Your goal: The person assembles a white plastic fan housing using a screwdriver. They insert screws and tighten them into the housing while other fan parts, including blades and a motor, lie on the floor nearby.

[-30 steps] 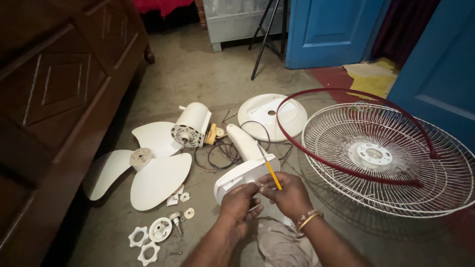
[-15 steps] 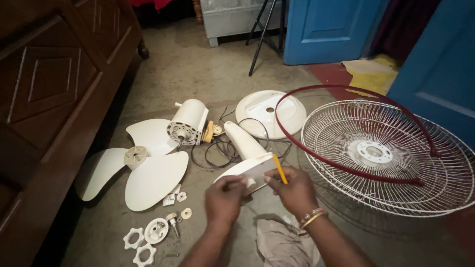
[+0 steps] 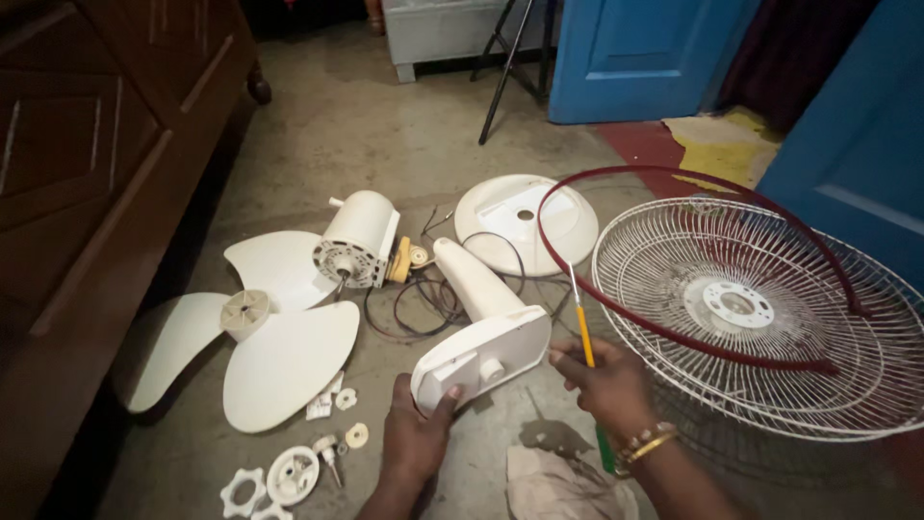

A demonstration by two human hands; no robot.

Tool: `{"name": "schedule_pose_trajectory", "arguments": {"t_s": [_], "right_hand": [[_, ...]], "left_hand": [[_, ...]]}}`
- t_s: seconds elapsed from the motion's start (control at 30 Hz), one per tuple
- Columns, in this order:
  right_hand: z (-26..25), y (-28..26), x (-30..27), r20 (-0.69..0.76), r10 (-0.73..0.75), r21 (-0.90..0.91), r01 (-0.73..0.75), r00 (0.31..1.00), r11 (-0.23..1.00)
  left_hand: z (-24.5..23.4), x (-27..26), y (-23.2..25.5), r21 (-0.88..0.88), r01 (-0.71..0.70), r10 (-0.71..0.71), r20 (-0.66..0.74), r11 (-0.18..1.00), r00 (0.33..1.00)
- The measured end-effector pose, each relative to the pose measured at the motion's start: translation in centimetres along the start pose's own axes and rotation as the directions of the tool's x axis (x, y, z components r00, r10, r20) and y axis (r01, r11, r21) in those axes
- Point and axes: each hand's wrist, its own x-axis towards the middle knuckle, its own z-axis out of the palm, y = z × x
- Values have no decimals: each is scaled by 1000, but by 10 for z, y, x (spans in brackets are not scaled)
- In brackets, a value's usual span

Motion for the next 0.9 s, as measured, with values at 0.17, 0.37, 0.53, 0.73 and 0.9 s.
{"name": "schedule_pose_trajectory", "arguments": {"t_s": [0.17, 0.37, 0.53, 0.73, 0.9], "right_hand": [[4, -18, -13, -2, 42, 54, -42, 999, 998], [8, -47, -40, 15, 40, 32, -41, 999, 999], [27, -57, -52, 3, 38, 190, -38, 999, 981], [37, -62, -34, 23, -22, 92, 20, 999, 996], [42, -54, -27, 64, -99, 80, 93, 993, 992]], "left_hand": [[-14, 3, 32, -204, 127, -134, -17, 971, 991], [-47, 16, 44, -637, 251, -206, 144, 729, 968], [-68, 21, 35, -689, 320, -285, 168, 651, 944], [-68, 14, 36, -665, 314, -229, 214, 678, 949], [-64, 17, 43, -644, 357, -284, 218, 677, 934]]}}
